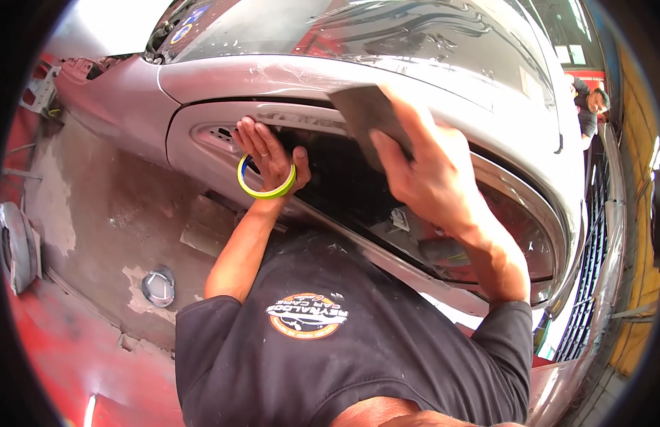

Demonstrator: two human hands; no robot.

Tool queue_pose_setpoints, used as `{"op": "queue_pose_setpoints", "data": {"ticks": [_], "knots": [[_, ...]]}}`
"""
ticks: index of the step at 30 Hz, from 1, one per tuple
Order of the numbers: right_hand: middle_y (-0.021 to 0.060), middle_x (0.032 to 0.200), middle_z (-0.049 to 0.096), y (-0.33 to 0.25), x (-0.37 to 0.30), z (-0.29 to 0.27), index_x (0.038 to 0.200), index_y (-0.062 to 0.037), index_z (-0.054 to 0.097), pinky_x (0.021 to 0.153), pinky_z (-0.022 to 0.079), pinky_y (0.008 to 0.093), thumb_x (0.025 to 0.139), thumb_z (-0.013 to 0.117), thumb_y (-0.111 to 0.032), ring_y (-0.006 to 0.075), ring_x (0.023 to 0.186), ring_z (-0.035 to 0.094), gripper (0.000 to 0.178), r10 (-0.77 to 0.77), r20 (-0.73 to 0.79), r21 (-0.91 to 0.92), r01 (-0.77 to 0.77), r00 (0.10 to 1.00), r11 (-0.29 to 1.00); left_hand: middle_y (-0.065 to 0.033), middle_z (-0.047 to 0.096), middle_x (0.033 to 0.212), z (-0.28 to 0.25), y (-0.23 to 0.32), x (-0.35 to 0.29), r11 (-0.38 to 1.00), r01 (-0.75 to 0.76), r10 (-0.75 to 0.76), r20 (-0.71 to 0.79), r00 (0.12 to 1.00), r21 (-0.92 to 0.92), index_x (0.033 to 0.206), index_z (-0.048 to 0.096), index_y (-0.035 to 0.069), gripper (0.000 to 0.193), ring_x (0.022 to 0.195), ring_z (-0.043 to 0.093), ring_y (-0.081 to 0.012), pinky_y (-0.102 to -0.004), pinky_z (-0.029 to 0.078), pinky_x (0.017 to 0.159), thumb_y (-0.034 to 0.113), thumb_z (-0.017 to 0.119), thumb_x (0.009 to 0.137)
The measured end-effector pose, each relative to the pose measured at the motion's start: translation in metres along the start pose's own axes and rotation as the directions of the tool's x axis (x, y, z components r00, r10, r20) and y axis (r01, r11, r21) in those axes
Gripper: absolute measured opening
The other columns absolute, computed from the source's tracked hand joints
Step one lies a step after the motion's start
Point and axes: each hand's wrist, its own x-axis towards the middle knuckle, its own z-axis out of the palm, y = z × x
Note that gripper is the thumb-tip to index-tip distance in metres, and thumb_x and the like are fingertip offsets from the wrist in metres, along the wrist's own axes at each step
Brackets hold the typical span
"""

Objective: Repairing and scraping the upper trim/seal of a car door window using a metal scraper and tape.

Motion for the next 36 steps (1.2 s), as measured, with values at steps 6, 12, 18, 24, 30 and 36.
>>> {"op": "queue_pose_setpoints", "data": {"ticks": [6, 12, 18, 24, 30, 36], "knots": [[0.0254, 0.104, 0.066, -0.014, 0.005, 0.001, 0.133, -0.0041, 0.050, 0.078, 0.054, 0.0391, 0.086, 0.066, -0.005, 0.0422, 0.093, 0.066, 0.050, 0.099, 0.023, -0.012, -0.099, 0.995, 0.995, -0.0337, 0.003, 0.156, -0.001, 0.000, 0.001, 1.000, -0.026, 0.025, 0.037, 0.999, 0.012, 0.150, 0.006, -0.011, 0.078, 0.145, 0.001, -0.0507, -0.0604, 0.002, 0.116, 0.032, 0.041, 0.096], [0.0208, 0.092, 0.067, -0.004, -0.013, -0.001, 0.133, -0.0058, 0.052, 0.068, 0.053, 0.0384, 0.086, 0.065, -0.002, 0.0386, 0.076, 0.066, 0.049, -0.014, -0.103, -0.033, 0.011, 0.995, 0.999, -0.0366, 0.001, 0.155, -0.004, 0.002, 0.003, 0.998, -0.031, 0.026, 0.089, 0.996, 0.049, 0.149, 0.004, -0.012, 0.080, 0.144, 0.000, -0.0532, -0.0607, 0.004, 0.116, 0.031, 0.043, 0.095], [0.0220, 0.103, 0.067, -0.009, 0.001, -0.006, 0.133, -0.0071, 0.052, 0.076, 0.055, 0.0372, 0.085, 0.065, -0.002, 0.0378, 0.087, 0.068, 0.051, 0.072, 0.081, -0.055, -0.068, 0.994, 0.996, -0.0333, 0.007, 0.156, -0.001, 0.000, -0.001, 1.000, 0.010, -0.010, 0.017, 1.000, 0.020, 0.149, 0.010, -0.012, 0.077, 0.145, 0.005, -0.0504, -0.0618, 0.003, 0.116, 0.035, 0.041, 0.097], [0.0209, 0.106, 0.066, -0.004, 0.013, 0.008, 0.133, -0.0085, 0.051, 0.076, 0.055, 0.0409, 0.085, 0.062, -0.002, 0.0402, 0.088, 0.066, 0.050, -0.051, 0.111, -0.018, 0.053, 0.992, 0.998, -0.0336, 0.007, 0.156, 0.003, 0.001, -0.001, 1.000, -0.014, 0.014, -0.009, 1.000, 0.009, 0.149, 0.011, -0.012, 0.077, 0.145, 0.005, -0.0500, -0.0616, 0.003, 0.116, 0.035, 0.041, 0.097], [0.0201, 0.107, 0.067, -0.009, -0.006, -0.021, 0.133, -0.0072, 0.051, 0.083, 0.053, 0.0405, 0.085, 0.063, -0.002, 0.0406, 0.094, 0.066, 0.050, 0.065, 0.159, -0.071, -0.055, 0.985, 0.996, -0.0330, 0.000, 0.157, -0.002, 0.000, -0.001, 0.999, -0.029, 0.028, 0.062, 0.998, 0.017, 0.150, 0.003, -0.010, 0.079, 0.145, -0.001, -0.0502, -0.0611, 0.001, 0.116, 0.032, 0.041, 0.096], [0.0200, 0.108, 0.067, -0.013, 0.014, -0.013, 0.133, -0.0070, 0.052, 0.086, 0.052, 0.0390, 0.085, 0.063, -0.001, 0.0390, 0.098, 0.066, 0.050, 0.016, 0.162, -0.110, 0.002, 0.987, 0.994, -0.0333, 0.008, 0.156, 0.001, -0.001, 0.001, 1.000, -0.014, 0.014, -0.011, 1.000, 0.006, 0.149, 0.012, -0.012, 0.076, 0.145, 0.006, -0.0501, -0.0604, 0.003, 0.116, 0.036, 0.040, 0.097]]}}
